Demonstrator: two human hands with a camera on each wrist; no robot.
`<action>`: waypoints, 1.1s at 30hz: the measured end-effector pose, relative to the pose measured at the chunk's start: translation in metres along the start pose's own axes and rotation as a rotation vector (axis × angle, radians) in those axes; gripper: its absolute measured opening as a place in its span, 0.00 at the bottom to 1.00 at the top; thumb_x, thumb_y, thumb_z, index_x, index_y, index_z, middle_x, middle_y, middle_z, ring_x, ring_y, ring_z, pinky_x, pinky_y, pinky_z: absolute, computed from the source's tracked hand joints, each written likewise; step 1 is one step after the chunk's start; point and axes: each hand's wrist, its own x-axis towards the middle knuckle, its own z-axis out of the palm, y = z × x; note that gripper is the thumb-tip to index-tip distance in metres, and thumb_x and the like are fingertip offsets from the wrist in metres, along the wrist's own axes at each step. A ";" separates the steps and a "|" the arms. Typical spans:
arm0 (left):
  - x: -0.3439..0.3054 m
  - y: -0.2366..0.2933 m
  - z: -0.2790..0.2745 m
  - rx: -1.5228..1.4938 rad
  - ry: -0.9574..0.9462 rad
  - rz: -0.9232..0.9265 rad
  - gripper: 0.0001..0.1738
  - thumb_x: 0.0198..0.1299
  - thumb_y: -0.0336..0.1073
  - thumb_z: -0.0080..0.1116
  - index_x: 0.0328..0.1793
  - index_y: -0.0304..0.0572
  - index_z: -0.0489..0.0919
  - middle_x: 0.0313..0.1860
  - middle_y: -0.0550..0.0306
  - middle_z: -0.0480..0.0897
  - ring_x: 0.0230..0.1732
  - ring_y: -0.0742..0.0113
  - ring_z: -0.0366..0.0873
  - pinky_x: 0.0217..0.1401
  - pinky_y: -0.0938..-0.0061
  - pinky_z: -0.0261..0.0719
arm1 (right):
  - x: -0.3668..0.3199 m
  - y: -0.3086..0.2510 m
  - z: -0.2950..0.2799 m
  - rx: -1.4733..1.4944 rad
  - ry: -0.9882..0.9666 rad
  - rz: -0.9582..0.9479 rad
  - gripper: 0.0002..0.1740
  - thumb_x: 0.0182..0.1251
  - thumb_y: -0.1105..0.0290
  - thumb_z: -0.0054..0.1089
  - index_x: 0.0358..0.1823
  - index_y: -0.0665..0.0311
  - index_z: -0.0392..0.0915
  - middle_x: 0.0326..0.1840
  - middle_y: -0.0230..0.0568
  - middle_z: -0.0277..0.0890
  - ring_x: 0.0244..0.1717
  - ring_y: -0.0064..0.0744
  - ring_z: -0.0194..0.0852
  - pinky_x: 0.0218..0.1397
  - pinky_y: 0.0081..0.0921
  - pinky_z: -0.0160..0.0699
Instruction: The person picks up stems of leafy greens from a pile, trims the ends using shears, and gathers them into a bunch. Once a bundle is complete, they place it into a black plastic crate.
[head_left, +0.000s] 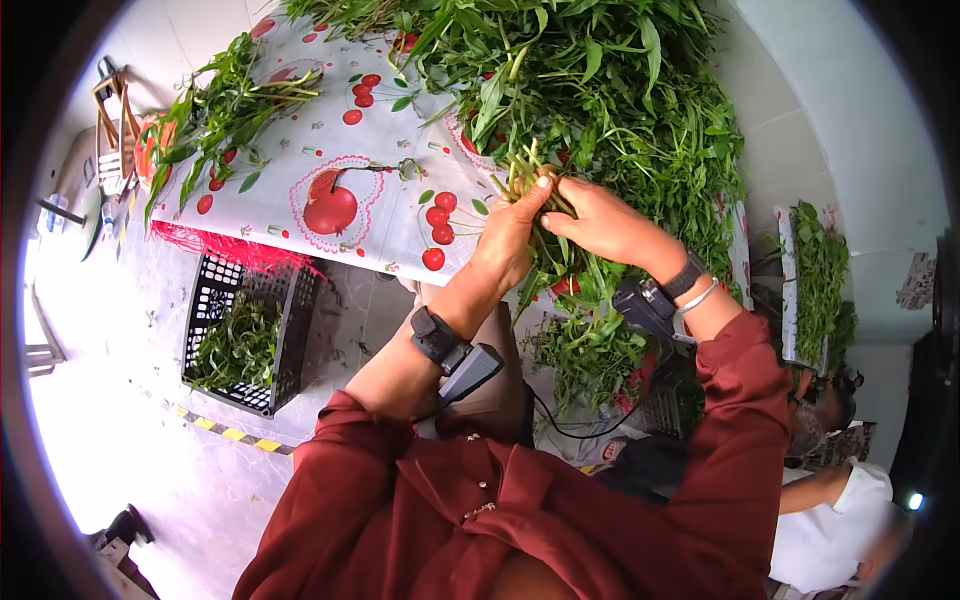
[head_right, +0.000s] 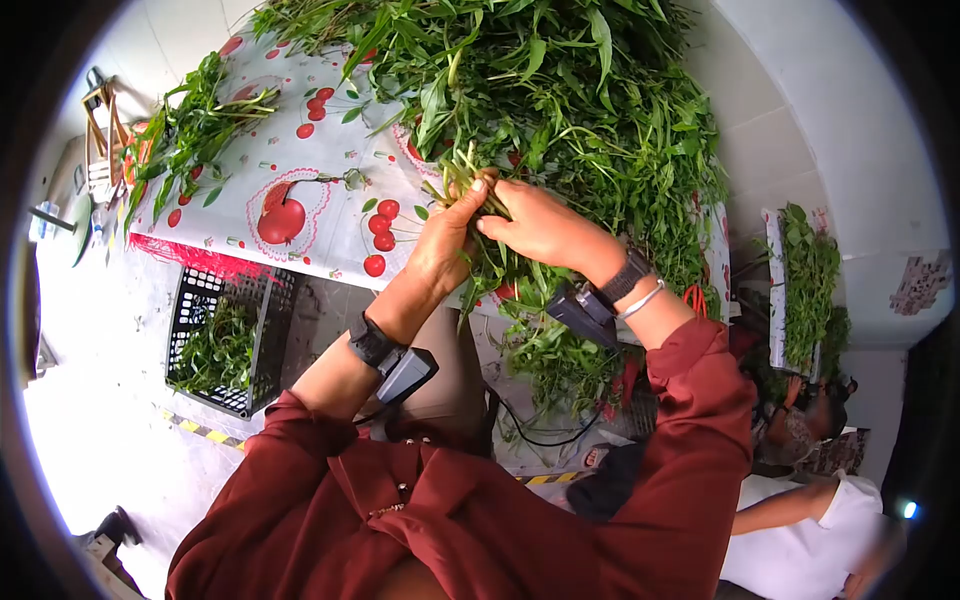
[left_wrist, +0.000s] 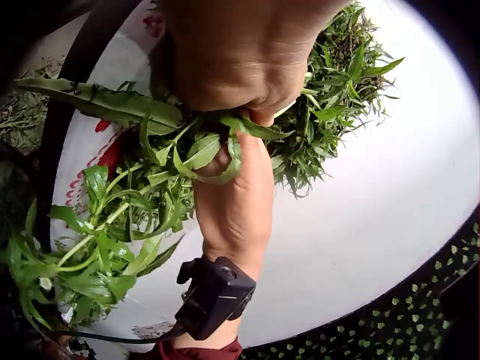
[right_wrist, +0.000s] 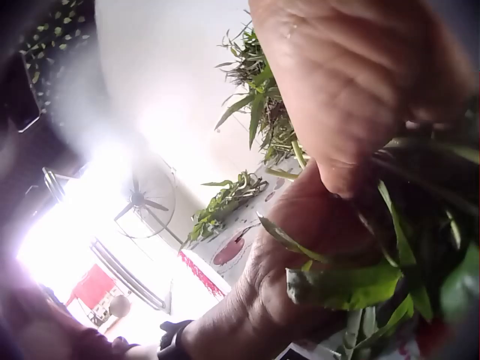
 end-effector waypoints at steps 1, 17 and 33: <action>0.001 0.001 0.000 -0.015 -0.008 -0.010 0.16 0.62 0.39 0.52 0.53 0.42 0.74 0.45 0.59 0.78 0.46 0.69 0.75 0.49 0.73 0.74 | 0.001 0.001 -0.003 -0.077 0.024 -0.019 0.23 0.60 0.62 0.51 0.53 0.70 0.66 0.45 0.59 0.71 0.47 0.55 0.70 0.51 0.39 0.68; 0.002 -0.010 -0.011 -0.060 -0.085 0.108 0.14 0.60 0.34 0.54 0.50 0.38 0.71 0.44 0.57 0.78 0.42 0.69 0.77 0.46 0.72 0.79 | 0.035 -0.008 -0.010 0.168 0.128 -0.098 0.50 0.46 0.64 0.71 0.69 0.63 0.49 0.66 0.51 0.56 0.66 0.39 0.55 0.62 0.35 0.63; 0.006 -0.013 -0.012 -0.013 -0.044 0.088 0.09 0.61 0.29 0.51 0.48 0.41 0.72 0.43 0.60 0.78 0.40 0.72 0.77 0.41 0.76 0.79 | 0.036 -0.020 0.009 0.261 0.162 -0.204 0.26 0.54 0.82 0.55 0.57 0.64 0.68 0.54 0.38 0.72 0.52 0.22 0.69 0.57 0.24 0.70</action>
